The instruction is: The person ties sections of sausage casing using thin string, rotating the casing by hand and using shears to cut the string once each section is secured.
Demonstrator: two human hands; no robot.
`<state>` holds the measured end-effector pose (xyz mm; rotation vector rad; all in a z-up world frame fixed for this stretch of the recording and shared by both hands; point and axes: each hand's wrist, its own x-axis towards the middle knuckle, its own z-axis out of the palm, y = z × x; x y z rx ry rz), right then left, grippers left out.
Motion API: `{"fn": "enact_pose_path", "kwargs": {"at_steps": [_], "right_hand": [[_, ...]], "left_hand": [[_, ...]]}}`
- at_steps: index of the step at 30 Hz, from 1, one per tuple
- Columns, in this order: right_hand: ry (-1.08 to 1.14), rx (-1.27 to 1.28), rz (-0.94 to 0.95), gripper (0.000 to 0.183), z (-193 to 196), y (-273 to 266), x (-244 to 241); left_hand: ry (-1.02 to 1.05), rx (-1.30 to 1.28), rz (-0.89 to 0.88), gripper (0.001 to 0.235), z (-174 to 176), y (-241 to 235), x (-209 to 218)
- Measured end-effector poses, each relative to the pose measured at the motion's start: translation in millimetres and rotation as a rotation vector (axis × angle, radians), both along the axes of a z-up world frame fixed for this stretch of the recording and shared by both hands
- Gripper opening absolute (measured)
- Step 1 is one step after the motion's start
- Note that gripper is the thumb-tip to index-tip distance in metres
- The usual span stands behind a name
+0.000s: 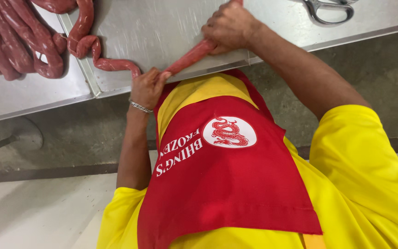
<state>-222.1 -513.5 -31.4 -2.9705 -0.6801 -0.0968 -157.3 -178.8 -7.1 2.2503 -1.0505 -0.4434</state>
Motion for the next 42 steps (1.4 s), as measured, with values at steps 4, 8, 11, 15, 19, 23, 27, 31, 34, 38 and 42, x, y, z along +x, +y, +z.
{"fn": "enact_pose_path", "kwargs": {"at_steps": [4, 8, 11, 15, 19, 23, 27, 31, 34, 38, 42], "right_hand": [[0.239, 0.176, -0.132, 0.034, 2, -35, 1], [0.391, 0.322, -0.361, 0.030, 2, -66, -23], [0.361, 0.626, -0.457, 0.028, 2, -71, -54], [0.220, 1.363, -0.666, 0.022, 0, -50, -86], [0.106, 2.123, -0.703, 0.044, 32, -21, -99], [0.168, 2.283, -0.782, 0.053, 57, -13, -99], [0.356, 2.035, -0.730, 0.053, 58, -14, -101], [0.358, 1.510, -0.842, 0.034, 39, -22, -112], [-0.083, 0.891, -1.088, 0.018, 30, -40, -122], [-0.305, 0.183, -0.750, 0.045, 28, -82, -146], [-0.135, 0.285, -0.877, 0.053, -21, -120, -164]], "left_hand": [[-0.159, 0.046, 0.146, 0.039, 3, 32, 9], [0.052, 0.032, 0.425, 0.034, 3, 48, 17], [-0.194, -0.096, 0.330, 0.037, 0, 43, 12], [-0.272, -0.045, 0.278, 0.058, -8, 17, -7], [-0.342, -0.022, 0.185, 0.056, -13, -13, -10], [-0.229, 0.059, 0.081, 0.049, -17, -30, -3], [-0.229, 0.022, -0.009, 0.039, -19, -26, 9], [-0.087, 0.010, -0.027, 0.031, -23, -16, 4], [-0.068, 0.038, 0.086, 0.035, -19, -13, -1], [-0.351, -0.014, 0.189, 0.065, -9, -27, -4], [-0.515, 0.073, 0.148, 0.074, -23, -72, -10]]}}
